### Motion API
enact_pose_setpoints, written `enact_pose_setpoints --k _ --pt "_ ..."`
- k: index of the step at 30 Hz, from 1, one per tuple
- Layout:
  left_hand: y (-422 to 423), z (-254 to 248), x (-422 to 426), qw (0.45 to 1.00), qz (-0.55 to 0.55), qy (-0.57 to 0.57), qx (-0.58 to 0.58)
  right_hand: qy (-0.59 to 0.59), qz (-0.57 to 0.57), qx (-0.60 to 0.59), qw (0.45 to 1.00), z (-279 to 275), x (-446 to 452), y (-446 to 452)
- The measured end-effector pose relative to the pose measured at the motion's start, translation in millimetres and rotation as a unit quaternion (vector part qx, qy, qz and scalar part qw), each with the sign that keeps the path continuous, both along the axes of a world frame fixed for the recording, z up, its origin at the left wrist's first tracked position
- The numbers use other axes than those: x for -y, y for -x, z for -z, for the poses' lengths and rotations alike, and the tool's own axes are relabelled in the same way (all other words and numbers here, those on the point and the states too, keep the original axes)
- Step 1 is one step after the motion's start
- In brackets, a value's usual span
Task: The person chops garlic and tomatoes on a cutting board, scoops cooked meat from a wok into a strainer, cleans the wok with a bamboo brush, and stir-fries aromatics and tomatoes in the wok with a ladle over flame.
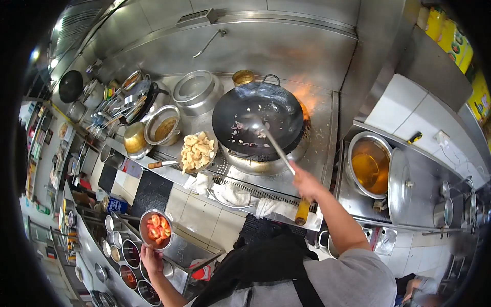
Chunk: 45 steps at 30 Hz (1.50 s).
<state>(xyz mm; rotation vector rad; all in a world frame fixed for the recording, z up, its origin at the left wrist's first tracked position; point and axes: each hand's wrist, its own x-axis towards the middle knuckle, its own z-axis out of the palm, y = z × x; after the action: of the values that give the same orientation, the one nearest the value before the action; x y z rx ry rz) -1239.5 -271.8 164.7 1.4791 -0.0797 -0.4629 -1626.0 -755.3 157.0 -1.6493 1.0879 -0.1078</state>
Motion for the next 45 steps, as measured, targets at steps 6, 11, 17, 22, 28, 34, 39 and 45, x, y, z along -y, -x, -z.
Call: enact_pose_setpoints --k 6,11,17,22,28,34,39,45 --pt "-37.3 25.3 14.3 0.997 0.045 0.030 -0.052 0.276 0.160 -0.171 0.932 40.7 9.0 -72.7" --pt "-56.4 55.0 -10.0 0.992 0.077 0.021 -0.097 0.033 0.126 0.034 0.991 10.2 -42.8 -80.7" --pt "-62.8 75.1 -35.0 0.988 0.105 -0.014 -0.116 -0.017 0.055 -0.049 0.997 -73.9 -138.2 -58.8" --pt "-67.7 76.1 -15.1 0.982 0.144 -0.004 -0.119 0.090 0.117 -0.088 0.985 -14.3 -54.6 -51.0" --pt "-72.1 56.1 3.9 0.981 0.158 0.046 -0.105 0.197 0.252 -0.086 0.944 55.8 -45.0 -135.2" --pt "-64.2 53.1 12.4 0.982 0.160 0.035 -0.093 -0.014 0.150 0.113 0.982 -14.9 -97.3 -120.5" --pt "-51.4 57.9 19.0 0.983 0.149 0.029 -0.102 -0.018 0.079 0.054 0.995 -5.3 -76.3 -93.1" --pt "-33.5 53.5 27.3 0.985 0.125 0.052 -0.110 0.069 0.219 0.095 0.969 22.9 -2.1 -131.7"
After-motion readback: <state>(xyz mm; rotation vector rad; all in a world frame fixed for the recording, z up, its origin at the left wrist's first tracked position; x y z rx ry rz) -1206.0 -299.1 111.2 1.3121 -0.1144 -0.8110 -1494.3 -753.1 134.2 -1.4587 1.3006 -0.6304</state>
